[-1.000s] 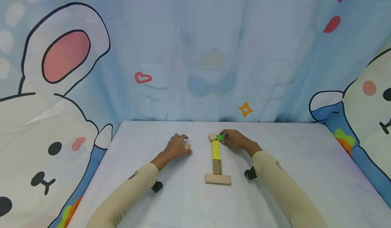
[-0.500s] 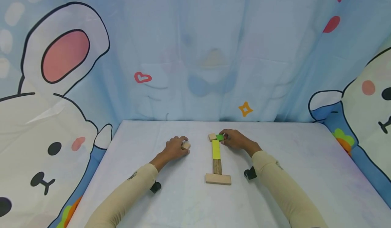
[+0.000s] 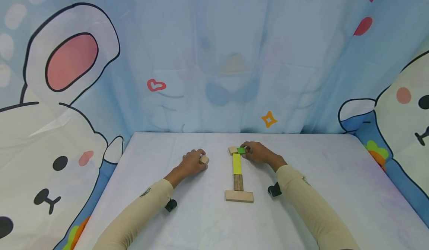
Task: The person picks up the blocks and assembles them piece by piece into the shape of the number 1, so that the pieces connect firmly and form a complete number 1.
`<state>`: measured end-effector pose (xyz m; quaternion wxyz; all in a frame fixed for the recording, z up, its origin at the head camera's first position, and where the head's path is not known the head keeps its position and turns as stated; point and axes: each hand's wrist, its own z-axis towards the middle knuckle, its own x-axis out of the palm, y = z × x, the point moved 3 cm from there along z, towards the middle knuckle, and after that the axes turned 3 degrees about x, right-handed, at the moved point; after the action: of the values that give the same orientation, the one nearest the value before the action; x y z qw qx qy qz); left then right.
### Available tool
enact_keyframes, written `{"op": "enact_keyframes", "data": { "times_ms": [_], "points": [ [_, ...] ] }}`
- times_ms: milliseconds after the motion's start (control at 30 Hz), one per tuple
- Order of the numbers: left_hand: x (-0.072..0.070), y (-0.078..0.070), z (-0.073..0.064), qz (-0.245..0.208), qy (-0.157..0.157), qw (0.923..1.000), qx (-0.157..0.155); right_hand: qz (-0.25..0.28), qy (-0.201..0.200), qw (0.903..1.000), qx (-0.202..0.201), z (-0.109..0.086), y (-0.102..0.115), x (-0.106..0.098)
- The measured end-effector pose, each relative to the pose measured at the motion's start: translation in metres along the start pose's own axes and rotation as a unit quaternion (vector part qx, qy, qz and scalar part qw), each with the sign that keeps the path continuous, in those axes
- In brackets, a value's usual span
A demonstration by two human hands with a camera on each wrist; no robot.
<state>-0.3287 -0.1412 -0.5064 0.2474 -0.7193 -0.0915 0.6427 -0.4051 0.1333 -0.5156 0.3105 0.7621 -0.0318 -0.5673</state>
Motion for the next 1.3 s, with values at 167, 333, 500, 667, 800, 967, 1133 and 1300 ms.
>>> {"op": "enact_keyframes", "data": {
  "times_ms": [167,333,500,667,800,967,1133,1300],
  "points": [
    [-0.0006,0.0003,-0.0011,0.001,-0.002,1.0,0.006,-0.001,0.0,1.0,-0.002,0.002,-0.0013,0.0014],
    [-0.0012,0.0011,-0.0019,-0.008,-0.005,0.9999,0.009,0.0,0.002,1.0,0.004,0.0031,-0.004,0.0028],
    [-0.0004,0.002,-0.0019,-0.016,-0.002,0.9999,0.005,0.001,0.004,1.0,0.006,0.0031,-0.0049,0.0027],
    [0.0002,0.0032,-0.0022,-0.027,0.001,0.9996,0.007,0.0,0.006,1.0,0.001,0.0017,-0.0043,0.0013],
    [-0.0002,0.0037,-0.0024,-0.034,0.0,0.9994,0.007,0.0,0.006,1.0,0.001,0.0011,-0.0036,0.0007],
    [0.0,0.0039,-0.002,-0.027,-0.001,0.9996,0.009,0.0,0.005,1.0,0.001,0.0014,-0.0041,0.0005],
    [0.0013,0.0049,-0.001,-0.026,0.001,0.9996,0.007,0.0,0.006,1.0,0.0,0.0018,-0.0044,0.0011],
    [0.0023,0.0051,0.0015,-0.03,0.007,0.9995,0.005,0.0,0.008,1.0,0.0,0.0005,-0.0021,-0.0006]
  ]
}}
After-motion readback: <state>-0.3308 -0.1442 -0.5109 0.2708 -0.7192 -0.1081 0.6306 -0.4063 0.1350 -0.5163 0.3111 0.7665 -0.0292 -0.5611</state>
